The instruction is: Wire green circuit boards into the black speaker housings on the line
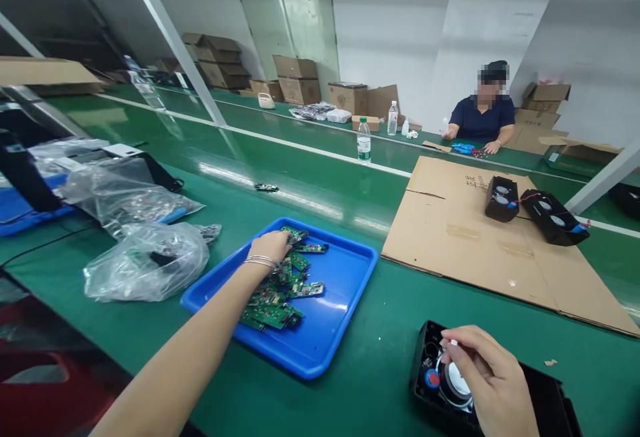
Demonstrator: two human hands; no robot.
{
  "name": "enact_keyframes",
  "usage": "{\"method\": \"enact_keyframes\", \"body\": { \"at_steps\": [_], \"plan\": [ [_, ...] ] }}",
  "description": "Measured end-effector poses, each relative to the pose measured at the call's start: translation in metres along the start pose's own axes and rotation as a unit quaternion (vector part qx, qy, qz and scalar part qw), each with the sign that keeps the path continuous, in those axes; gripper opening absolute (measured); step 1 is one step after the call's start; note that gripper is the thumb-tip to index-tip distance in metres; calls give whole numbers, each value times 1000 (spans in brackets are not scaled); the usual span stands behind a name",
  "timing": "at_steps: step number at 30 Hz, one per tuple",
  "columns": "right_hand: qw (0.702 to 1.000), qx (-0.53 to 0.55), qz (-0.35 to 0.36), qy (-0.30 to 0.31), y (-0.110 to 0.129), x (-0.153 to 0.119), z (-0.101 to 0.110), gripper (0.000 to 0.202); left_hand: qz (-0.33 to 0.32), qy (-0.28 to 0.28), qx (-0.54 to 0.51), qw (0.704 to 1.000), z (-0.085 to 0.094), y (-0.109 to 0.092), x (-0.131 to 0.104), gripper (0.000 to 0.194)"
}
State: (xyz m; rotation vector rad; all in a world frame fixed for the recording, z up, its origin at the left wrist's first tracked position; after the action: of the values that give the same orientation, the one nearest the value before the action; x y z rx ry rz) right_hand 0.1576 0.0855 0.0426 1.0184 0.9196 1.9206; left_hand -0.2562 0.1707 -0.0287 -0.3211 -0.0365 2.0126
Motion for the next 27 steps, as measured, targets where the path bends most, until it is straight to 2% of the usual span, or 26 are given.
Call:
{"method": "enact_keyframes", "body": {
  "at_steps": [2,6,9,12,14,16,18,20,23,27],
  "plan": [
    [1000,23,-14,-1,-3,-1,0,16,-3,-18,-2,1000,3,-3,-6,23],
    [996,58,-70,-15,-13,-6,2,21,-39,-62,-37,997,22,-15,-29,22],
    [997,34,-67,17,-11,-5,-2,20,-95,-84,-85,988,27,-38,-66,31],
    [998,-18,-34,53,-2,-3,-10,17,-160,-60,-163,972,8,-77,-119,33],
    [996,-59,6,60,6,-2,-18,18,-172,42,-356,918,-20,-105,-155,29],
    [991,-113,63,40,15,-3,-25,21,-151,162,-505,834,-52,-135,-188,27],
    [977,-172,123,0,23,-6,-31,24,-126,181,-589,777,-70,-155,-212,31],
    [963,-216,162,-27,27,-11,-36,24,-115,178,-623,753,-80,-166,-225,39],
    [955,-232,181,-39,28,-15,-39,19,-128,182,-651,725,-84,-174,-232,48],
    [954,-221,196,-52,31,-16,-37,15,-126,206,-704,668,-84,-176,-233,50]
  ]
}}
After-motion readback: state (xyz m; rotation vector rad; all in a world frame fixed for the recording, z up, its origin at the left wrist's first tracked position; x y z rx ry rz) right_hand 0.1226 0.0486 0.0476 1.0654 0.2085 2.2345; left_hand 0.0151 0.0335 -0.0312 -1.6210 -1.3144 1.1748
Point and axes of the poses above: each hand's wrist, its own x-axis towards the middle knuckle, its own z-axis out of the back of the hand, y = z × x, the point moved 6 cm from there along x, towards the middle knuckle, and after that the axes turned 7 degrees about y, right-handed, at the moved point
